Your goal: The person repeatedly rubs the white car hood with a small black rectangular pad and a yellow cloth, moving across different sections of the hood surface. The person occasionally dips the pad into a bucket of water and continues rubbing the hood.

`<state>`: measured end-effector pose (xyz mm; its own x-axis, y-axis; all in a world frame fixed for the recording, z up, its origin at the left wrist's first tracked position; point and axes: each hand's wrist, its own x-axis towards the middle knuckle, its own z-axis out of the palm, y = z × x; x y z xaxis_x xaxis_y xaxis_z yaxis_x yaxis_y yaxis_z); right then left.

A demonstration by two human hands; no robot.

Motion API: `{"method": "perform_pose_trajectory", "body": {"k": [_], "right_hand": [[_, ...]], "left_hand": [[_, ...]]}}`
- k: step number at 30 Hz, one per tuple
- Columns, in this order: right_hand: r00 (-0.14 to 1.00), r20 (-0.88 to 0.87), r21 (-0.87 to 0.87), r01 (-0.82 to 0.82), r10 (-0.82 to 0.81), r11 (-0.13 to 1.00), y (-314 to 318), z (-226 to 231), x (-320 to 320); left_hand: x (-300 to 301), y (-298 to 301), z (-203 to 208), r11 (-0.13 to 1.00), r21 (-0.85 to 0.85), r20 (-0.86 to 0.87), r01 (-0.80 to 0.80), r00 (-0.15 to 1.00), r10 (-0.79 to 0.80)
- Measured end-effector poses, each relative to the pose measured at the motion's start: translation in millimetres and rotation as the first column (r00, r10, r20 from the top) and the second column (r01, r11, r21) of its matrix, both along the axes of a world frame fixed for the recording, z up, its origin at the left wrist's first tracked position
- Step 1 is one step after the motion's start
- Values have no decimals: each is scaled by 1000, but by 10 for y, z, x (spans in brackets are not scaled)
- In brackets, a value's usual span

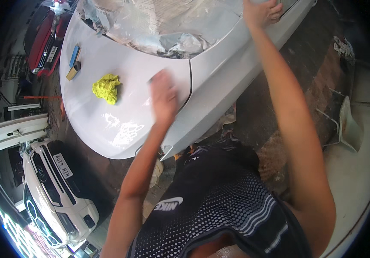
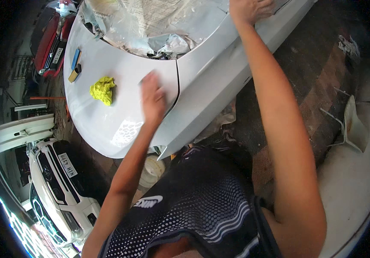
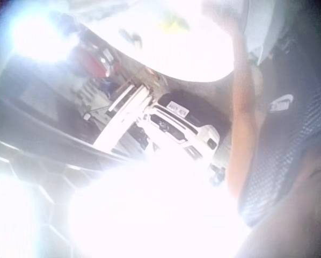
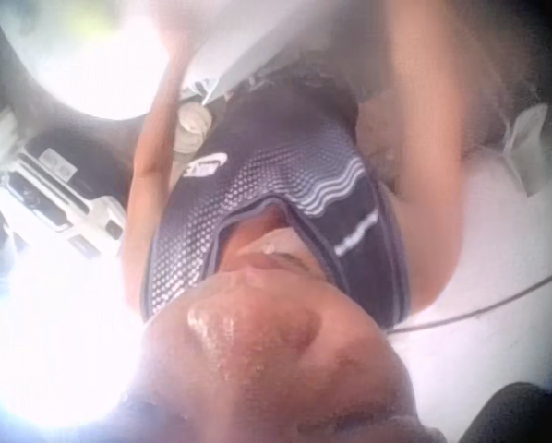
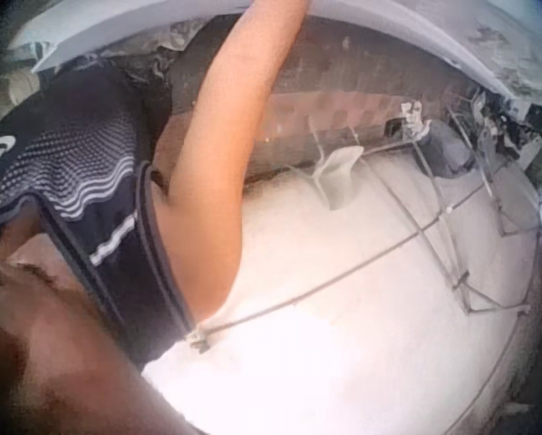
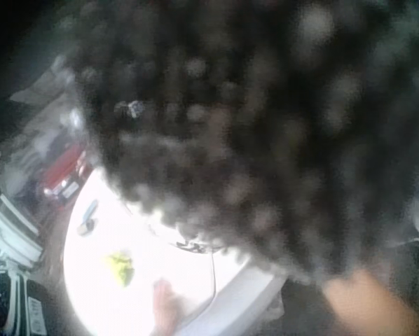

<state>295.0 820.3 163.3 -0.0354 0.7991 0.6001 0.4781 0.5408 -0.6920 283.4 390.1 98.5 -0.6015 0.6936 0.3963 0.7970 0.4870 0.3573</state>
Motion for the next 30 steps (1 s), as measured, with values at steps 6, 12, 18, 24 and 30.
{"method": "perform_pose_trajectory", "body": {"k": [6, 12, 18, 24, 30], "right_hand": [[1000, -6, 13, 13, -13, 1000, 35, -29, -36], [999, -14, 24, 31, -31, 999, 60, -47, -7], [1000, 1, 24, 26, -26, 999, -7, -45, -40], [999, -2, 29, 45, -45, 999, -39, -104, -28], [999, -4, 35, 46, -45, 998, 38, -74, -19]], "left_hand": [[-74, 560, 193, 996, 0, -20, 87, 996, -87], [-172, -675, 156, 992, -128, 49, 7, 999, -1], [15, 472, 220, 996, -25, 35, 81, 996, -80], [-272, -281, 97, 990, -134, 39, 46, 998, -41], [-155, 130, 376, 973, -159, 107, 168, 982, -153]]}}
